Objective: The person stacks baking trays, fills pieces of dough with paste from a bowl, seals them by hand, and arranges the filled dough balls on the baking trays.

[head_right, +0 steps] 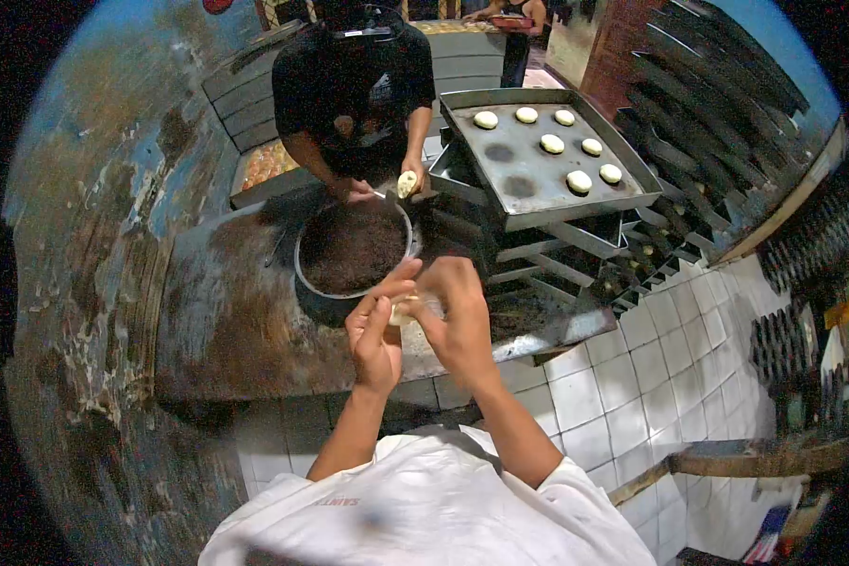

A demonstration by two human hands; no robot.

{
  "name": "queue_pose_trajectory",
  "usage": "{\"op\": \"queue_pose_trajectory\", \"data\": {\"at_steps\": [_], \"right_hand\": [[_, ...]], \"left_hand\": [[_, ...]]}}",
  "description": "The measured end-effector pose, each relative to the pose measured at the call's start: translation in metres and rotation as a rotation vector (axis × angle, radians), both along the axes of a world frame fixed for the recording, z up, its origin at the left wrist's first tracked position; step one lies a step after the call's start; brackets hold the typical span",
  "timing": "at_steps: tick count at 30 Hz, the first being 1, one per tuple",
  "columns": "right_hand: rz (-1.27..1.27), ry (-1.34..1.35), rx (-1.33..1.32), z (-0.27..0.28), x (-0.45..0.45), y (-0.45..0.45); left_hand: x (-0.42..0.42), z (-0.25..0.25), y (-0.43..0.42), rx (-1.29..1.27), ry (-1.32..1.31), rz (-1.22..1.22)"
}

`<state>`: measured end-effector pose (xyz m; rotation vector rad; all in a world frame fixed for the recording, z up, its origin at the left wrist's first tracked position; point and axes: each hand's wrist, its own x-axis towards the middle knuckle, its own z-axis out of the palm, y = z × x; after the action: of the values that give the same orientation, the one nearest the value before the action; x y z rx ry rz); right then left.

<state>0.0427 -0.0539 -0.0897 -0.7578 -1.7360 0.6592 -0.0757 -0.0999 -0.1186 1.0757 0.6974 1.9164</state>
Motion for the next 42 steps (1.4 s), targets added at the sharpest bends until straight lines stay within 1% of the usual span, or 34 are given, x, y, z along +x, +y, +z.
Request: {"op": "queue_pose_trajectory", "data": {"at_steps": [1,2,3,4,5,6,8,9,10,13,14,16,18,20,21,23,24,26,27,28,30,31,32,34,35,36,37,38,40,41,42], "right_hand": [[0.090,0.119,-0.190,-0.002,-0.001,0.001],[0.180,0.237,-0.381,-0.005,-0.001,0.001],[0.171,0.237,-0.382,-0.008,0.002,0.001],[0.211,0.166,-0.349,-0.009,0.007,0.003],[0.254,0.094,-0.316,-0.009,0.010,0.004],[0.251,0.097,-0.316,-0.008,0.010,0.004],[0.118,0.024,-0.241,-0.005,0.008,0.002],[0.148,0.109,-0.258,-0.009,0.005,0.001],[0.145,0.112,-0.259,-0.010,0.004,0.000],[0.061,-0.127,-0.001,-0.010,0.002,-0.008],[0.054,-0.125,-0.009,-0.012,0.002,-0.009],[-0.112,-0.116,0.065,-0.013,0.002,-0.004],[-0.178,-0.102,0.090,-0.011,0.005,0.007],[-0.013,0.190,-0.297,-0.010,0.013,0.018],[-0.022,0.188,-0.300,-0.013,0.019,0.023],[0.132,0.181,-0.543,-0.022,0.031,0.037],[0.133,0.176,-0.542,-0.023,0.032,0.041],[-0.058,0.043,-0.264,-0.026,0.029,0.045],[-0.005,-0.016,-0.223,-0.024,0.032,0.046],[0.063,0.022,-0.206,-0.019,0.035,0.046],[0.083,-0.037,-0.159,-0.014,0.041,0.052],[0.090,-0.069,-0.146,-0.015,0.049,0.060],[0.083,-0.051,-0.068,-0.028,0.055,0.073],[0.062,-0.029,-0.128,-0.021,0.068,0.091],[0.027,-0.050,-0.109,-0.011,0.075,0.100],[-0.006,-0.072,-0.092,-0.004,0.081,0.108],[0.060,0.019,-0.180,-0.004,0.089,0.121],[0.109,0.055,-0.266,-0.008,0.098,0.134],[0.444,0.240,-0.660,0.011,0.112,0.145],[0.537,0.133,-0.717,0.002,0.123,0.157],[0.647,-0.083,-0.833,0.017,0.136,0.164]], "left_hand": [[-0.007,-0.002,0.003,0.054,0.108,-0.036],[-0.006,0.000,0.003,0.057,0.107,-0.044],[-0.004,0.005,0.001,0.026,-0.008,-0.090],[-0.002,0.008,0.001,-0.002,-0.121,-0.133],[0.002,0.008,0.005,-0.023,-0.268,-0.116],[0.000,0.006,0.005,-0.024,-0.266,-0.120],[-0.005,-0.001,0.005,-0.184,-0.296,-0.162],[-0.009,-0.006,0.005,-0.279,-0.344,-0.178],[-0.009,-0.012,0.006,-0.282,-0.341,-0.180],[0.002,-0.014,0.012,-0.347,-0.389,-0.026],[0.005,-0.015,0.015,-0.355,-0.387,-0.031],[0.011,-0.016,0.021,-0.216,-0.338,-0.009],[0.017,-0.020,0.026,-0.186,-0.301,0.002],[0.025,-0.021,0.033,-0.115,-0.244,-0.040],[0.031,-0.022,0.038,-0.102,-0.208,-0.012],[0.039,-0.028,0.050,-0.122,-0.237,-0.006],[0.043,-0.029,0.057,-0.137,-0.264,0.009],[0.051,-0.032,0.073,-0.263,-0.360,0.092],[0.052,-0.035,0.080,-0.330,-0.384,0.106],[0.051,-0.033,0.087,-0.391,-0.408,0.118],[0.053,-0.026,0.099,-0.474,-0.465,0.123],[0.056,-0.023,0.102,-0.469,-0.439,0.082],[0.063,-0.019,0.106,-0.476,-0.375,0.115],[0.082,-0.008,0.115,-0.393,-0.291,0.170],[0.091,0.000,0.121,-0.388,-0.299,0.176],[0.100,0.007,0.125,-0.316,-0.192,0.230],[0.108,0.011,0.129,-0.245,-0.086,0.287],[0.112,0.011,0.131,-0.218,0.030,0.285],[0.114,0.007,0.142,0.013,0.387,0.365],[0.115,0.008,0.143,0.018,0.461,0.331],[0.116,0.011,0.143,-0.009,0.561,0.301]]}}
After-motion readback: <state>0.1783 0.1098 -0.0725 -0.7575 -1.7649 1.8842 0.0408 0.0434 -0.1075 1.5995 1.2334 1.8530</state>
